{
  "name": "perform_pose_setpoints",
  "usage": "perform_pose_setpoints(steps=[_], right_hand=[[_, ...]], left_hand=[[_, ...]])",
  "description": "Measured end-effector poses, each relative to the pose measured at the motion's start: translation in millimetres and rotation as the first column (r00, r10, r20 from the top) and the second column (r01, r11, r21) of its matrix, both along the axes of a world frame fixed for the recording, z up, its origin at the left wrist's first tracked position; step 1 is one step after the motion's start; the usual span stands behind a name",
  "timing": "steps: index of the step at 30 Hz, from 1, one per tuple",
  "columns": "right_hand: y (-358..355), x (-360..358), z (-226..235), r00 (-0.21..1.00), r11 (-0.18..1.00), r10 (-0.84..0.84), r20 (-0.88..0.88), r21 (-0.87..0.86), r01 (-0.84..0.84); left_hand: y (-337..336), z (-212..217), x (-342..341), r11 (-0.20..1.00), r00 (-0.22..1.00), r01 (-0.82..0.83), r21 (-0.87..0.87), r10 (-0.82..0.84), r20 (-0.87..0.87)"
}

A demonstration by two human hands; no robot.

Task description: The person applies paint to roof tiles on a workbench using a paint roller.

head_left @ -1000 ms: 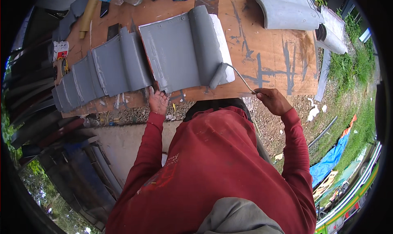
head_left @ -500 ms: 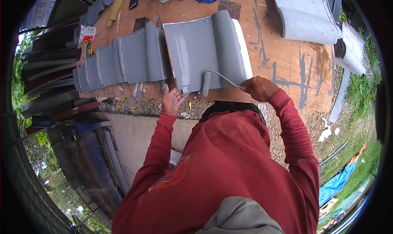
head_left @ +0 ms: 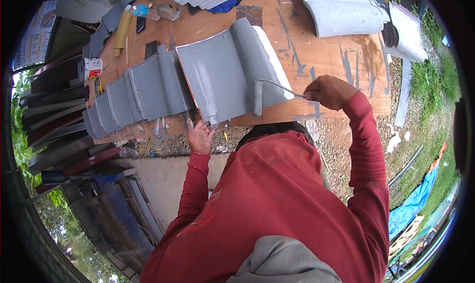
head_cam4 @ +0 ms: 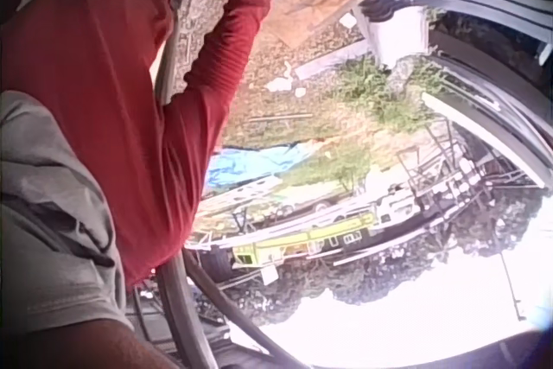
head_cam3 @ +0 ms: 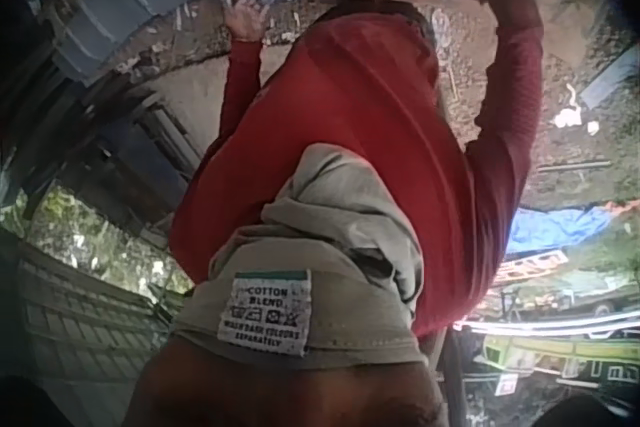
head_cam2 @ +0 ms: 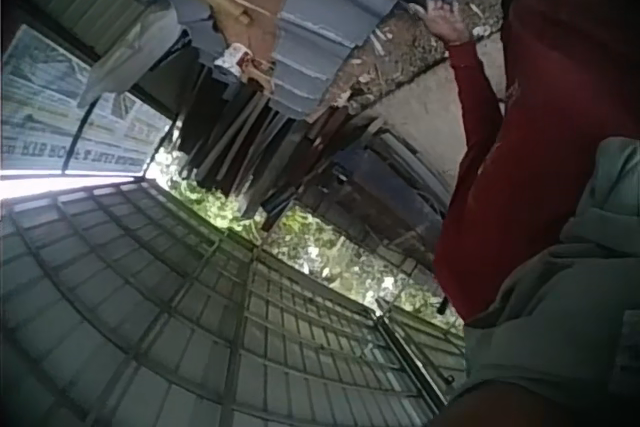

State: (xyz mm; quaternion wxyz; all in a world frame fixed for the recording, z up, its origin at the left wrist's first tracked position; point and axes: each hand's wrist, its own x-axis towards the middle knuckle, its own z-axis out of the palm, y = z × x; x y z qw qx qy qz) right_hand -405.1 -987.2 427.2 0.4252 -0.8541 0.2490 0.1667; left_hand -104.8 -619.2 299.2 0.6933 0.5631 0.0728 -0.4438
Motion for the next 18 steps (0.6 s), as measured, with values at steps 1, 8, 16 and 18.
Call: perform_pose_setpoints(steps=[1, 8, 16, 18], right_hand=[[-1, -29, 4, 0.996, 0.99, -0.092, 0.018, 0.108, 0.089], [71, -107, -44, 0.6, 0.448, -0.8, -0.014, 0.652, 0.612], [111, -85, -80, 0.498, 0.331, -0.866, -0.043, 0.699, 0.634], [112, -82, -79, 0.529, 0.344, -0.848, -0.023, 0.736, 0.583]], left_hand=[[-2, 1, -1, 1.0, 1.0, -0.003, 0.024, 0.004, -0.016], [-4, -25, 4, 0.98, 0.996, 0.016, 0.198, 0.001, -0.086], [23, -47, 17, 0.96, 0.994, 0.096, 0.261, -0.109, 0.033], [22, -48, 21, 0.962, 0.991, 0.09, 0.258, -0.113, 0.077]])
